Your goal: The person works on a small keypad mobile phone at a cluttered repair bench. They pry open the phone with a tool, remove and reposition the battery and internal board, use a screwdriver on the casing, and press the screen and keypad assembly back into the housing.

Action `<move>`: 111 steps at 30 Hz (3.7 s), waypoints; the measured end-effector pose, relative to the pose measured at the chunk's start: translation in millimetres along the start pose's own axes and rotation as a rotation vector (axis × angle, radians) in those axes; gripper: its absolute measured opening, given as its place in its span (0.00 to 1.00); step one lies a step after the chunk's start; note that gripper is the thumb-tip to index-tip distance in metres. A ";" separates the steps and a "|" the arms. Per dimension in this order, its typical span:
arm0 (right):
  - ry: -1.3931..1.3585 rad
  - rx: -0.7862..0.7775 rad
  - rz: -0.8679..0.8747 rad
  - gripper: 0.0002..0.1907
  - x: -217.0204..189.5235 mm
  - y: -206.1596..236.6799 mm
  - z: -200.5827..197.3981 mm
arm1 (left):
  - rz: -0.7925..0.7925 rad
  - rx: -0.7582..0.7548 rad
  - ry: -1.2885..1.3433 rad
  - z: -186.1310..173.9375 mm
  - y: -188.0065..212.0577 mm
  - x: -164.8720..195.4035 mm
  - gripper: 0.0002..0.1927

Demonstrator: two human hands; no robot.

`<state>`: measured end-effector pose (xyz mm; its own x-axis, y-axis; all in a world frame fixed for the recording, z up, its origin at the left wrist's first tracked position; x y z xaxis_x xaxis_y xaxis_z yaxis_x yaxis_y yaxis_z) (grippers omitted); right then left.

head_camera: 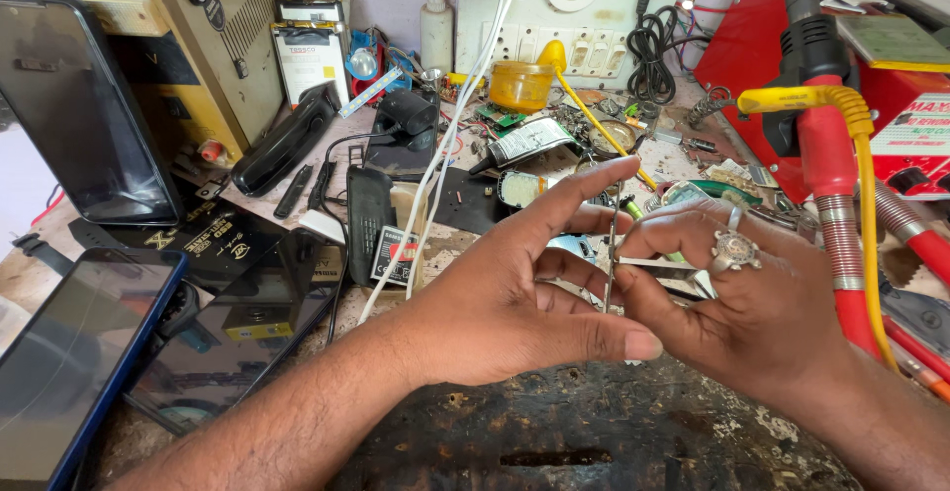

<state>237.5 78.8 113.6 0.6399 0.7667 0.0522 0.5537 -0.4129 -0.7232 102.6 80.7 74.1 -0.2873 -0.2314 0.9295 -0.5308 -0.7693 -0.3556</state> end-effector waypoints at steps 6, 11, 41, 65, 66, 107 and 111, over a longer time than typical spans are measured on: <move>0.032 0.044 -0.017 0.10 -3.5 1.0 -0.6 | 0.016 -0.005 -0.008 1.0 1.1 0.2 0.57; 0.042 0.014 0.010 0.09 -1.7 2.6 3.4 | -0.001 -0.010 -0.007 0.6 1.1 -1.6 0.56; 0.109 -0.082 -0.054 0.13 -2.3 1.7 10.8 | 0.016 0.008 -0.066 -5.3 0.4 -5.2 0.58; 0.203 -0.106 0.088 0.10 2.5 5.3 19.1 | 0.029 0.030 -0.054 -5.0 -0.2 -8.8 0.57; 0.222 -0.132 0.116 0.10 3.7 5.0 20.5 | 0.034 0.034 -0.056 -5.3 -0.9 -8.7 0.57; -0.212 -0.110 0.158 0.15 7.5 -2.5 14.2 | 0.028 0.053 -0.061 -21.6 -0.1 -3.7 0.56; -0.170 -0.170 0.285 0.21 16.7 -0.1 15.9 | 0.034 -0.002 -0.006 -19.7 0.0 -2.4 0.55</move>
<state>239.6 99.4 103.6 0.6914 0.6740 -0.2602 0.4556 -0.6862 -0.5671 87.5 93.0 69.9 -0.2998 -0.2610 0.9176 -0.5226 -0.7598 -0.3868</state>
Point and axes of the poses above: each hand's wrist, its own y-axis away from the middle knuckle, its own z-axis out of the palm, x = y × z, the point moved 8 cm from there along -y, towards the middle knuckle, and after that the axes turned 7 degrees about y, right-handed, at the moved point
